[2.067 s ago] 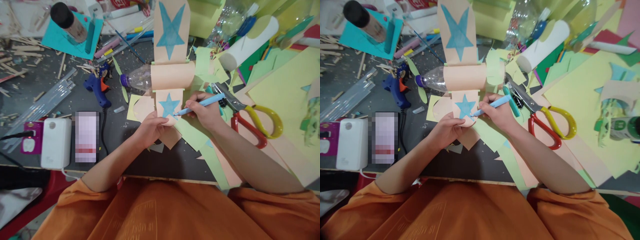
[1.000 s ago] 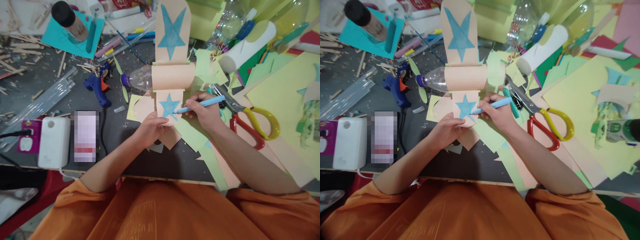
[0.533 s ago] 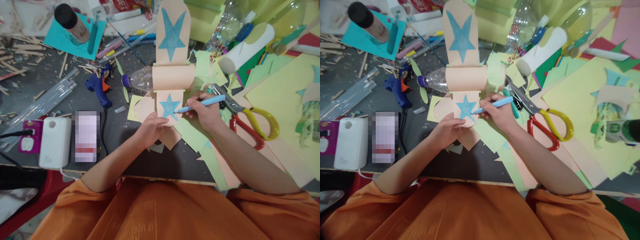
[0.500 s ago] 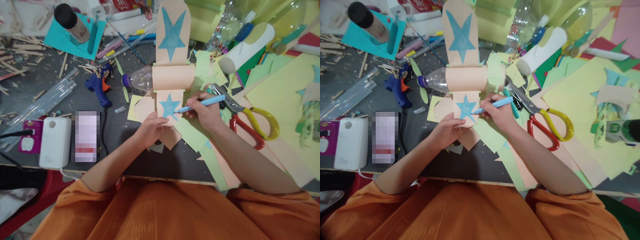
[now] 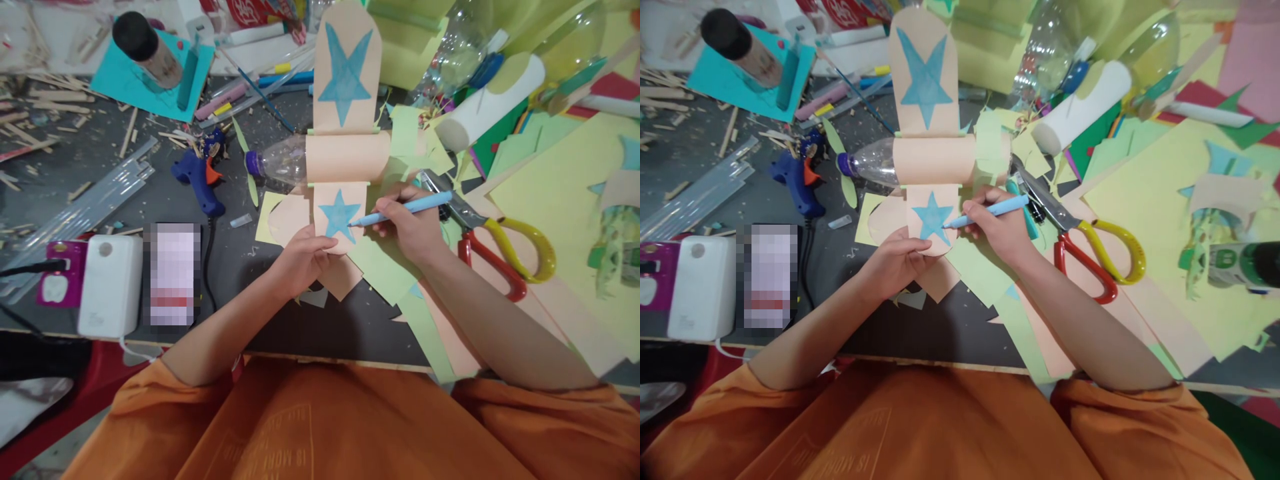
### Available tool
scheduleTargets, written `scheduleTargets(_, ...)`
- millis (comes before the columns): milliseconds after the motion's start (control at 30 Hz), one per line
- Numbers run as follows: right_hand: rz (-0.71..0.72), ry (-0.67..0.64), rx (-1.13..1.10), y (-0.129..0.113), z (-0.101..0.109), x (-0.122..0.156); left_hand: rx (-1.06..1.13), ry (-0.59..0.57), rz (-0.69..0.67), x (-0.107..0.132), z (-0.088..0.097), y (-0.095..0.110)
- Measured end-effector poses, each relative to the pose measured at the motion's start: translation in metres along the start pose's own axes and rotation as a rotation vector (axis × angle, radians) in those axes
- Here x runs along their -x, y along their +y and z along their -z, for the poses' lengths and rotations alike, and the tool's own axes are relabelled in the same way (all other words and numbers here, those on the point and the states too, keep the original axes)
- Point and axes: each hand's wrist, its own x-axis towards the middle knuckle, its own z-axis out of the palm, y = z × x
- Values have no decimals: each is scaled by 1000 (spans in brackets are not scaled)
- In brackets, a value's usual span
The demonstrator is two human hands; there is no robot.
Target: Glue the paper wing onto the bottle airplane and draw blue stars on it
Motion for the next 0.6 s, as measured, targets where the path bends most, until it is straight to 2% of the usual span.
scheduleTargets(267, -40, -9, 3, 2, 2, -1, 3, 6, 9, -2, 4, -3)
scheduleTargets(367, -20, 15, -19, 3, 2, -1, -6, 17, 7, -1, 5, -3)
scheduleTargets(600, 31, -20, 40, 7, 3, -1, -26, 3, -2, -1, 2, -2)
